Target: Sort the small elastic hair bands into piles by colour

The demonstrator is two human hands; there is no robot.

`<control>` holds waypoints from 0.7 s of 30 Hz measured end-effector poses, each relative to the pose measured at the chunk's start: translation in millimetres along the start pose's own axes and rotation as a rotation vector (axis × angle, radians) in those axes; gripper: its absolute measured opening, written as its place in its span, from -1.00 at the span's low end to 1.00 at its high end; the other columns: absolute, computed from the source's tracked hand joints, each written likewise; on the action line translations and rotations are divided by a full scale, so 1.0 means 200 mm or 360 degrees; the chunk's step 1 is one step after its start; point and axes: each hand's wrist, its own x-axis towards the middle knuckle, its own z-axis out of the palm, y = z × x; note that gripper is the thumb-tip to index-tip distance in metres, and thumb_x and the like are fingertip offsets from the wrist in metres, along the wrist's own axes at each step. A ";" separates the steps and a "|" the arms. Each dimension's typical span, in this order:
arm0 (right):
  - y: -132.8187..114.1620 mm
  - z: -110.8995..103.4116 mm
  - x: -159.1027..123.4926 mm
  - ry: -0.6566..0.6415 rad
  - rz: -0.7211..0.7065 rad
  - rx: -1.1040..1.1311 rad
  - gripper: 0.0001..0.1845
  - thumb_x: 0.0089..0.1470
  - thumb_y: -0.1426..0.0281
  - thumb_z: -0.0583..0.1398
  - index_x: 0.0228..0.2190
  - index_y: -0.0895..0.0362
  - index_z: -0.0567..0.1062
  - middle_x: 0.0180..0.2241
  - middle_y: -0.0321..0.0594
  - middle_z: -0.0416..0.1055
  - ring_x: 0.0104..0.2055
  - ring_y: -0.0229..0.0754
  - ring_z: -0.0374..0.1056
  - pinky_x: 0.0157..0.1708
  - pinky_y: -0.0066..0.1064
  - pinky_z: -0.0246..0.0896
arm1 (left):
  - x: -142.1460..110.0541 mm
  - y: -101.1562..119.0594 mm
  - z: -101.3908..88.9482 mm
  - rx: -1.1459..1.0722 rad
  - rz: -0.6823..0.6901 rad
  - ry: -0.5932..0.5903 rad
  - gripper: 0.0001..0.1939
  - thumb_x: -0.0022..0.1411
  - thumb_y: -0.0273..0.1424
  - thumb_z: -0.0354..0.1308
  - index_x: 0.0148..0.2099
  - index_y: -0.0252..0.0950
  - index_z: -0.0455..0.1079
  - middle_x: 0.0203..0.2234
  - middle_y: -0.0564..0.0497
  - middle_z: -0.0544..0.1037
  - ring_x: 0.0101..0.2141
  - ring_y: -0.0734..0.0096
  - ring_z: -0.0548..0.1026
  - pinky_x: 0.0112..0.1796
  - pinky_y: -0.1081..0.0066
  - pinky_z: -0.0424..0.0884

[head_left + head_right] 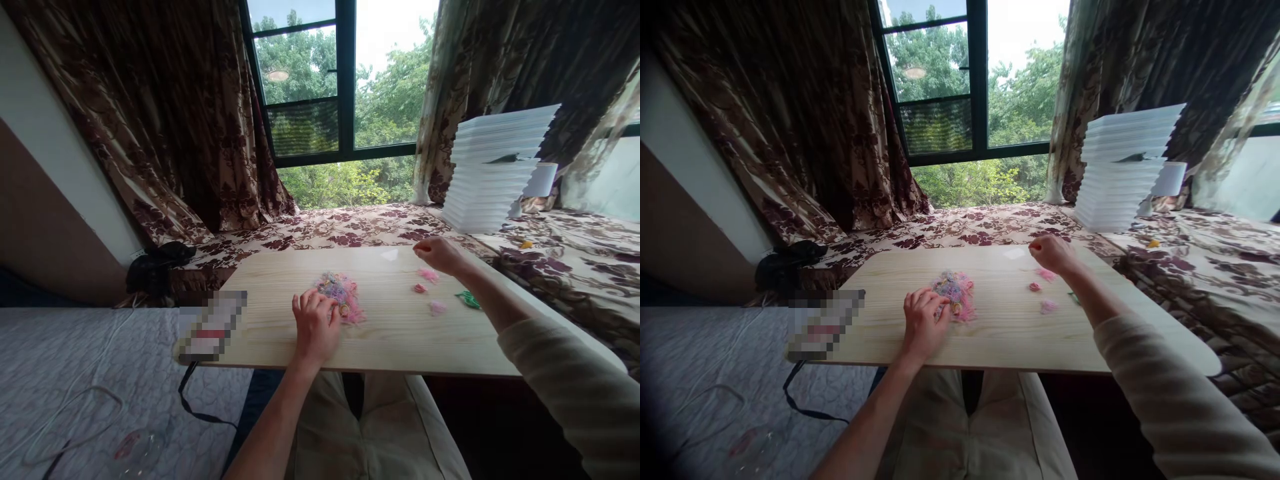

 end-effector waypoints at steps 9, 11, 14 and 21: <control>-0.39 0.38 -0.45 0.0075 -0.0485 0.0804 -0.75 0.04 0.36 0.14 -0.41 0.09 0.64 -0.38 -0.19 0.59 -0.39 -0.17 0.45 -0.35 -0.39 0.29 | 0.01 -0.03 0.01 -0.0056 -0.0180 0.0025 -0.84 0.21 -0.49 0.14 -0.29 -0.19 0.54 -0.28 -0.01 0.60 -0.02 0.16 0.40 0.12 0.02 0.20; -0.42 0.45 -0.48 0.0097 -0.0470 0.0856 -0.75 0.01 0.40 0.13 -0.44 0.08 0.63 -0.41 -0.20 0.58 -0.41 -0.18 0.44 -0.37 -0.39 0.29 | 0.01 -0.04 0.02 -0.0092 -0.0199 0.0038 -0.83 0.21 -0.49 0.13 -0.30 -0.18 0.54 -0.29 -0.01 0.60 -0.02 0.17 0.40 0.10 0.05 0.23; -0.42 0.49 -0.51 0.0139 -0.0513 0.0858 -0.75 0.01 0.41 0.12 -0.42 0.07 0.63 -0.42 -0.21 0.55 -0.44 -0.21 0.42 -0.37 -0.40 0.28 | 0.01 -0.06 0.03 -0.0151 -0.0221 0.0034 -0.82 0.21 -0.49 0.12 -0.30 -0.17 0.55 -0.31 0.00 0.61 -0.03 0.19 0.40 0.09 0.07 0.27; -0.41 0.47 -0.52 0.0138 -0.0626 0.0900 -0.74 0.01 0.45 0.12 -0.40 0.10 0.63 -0.37 -0.17 0.53 -0.40 -0.21 0.41 -0.28 -0.36 0.31 | 0.02 -0.07 0.02 -0.0228 -0.0247 0.0050 -0.80 0.21 -0.51 0.09 -0.31 -0.21 0.55 -0.31 -0.02 0.61 -0.08 0.22 0.43 0.06 0.11 0.31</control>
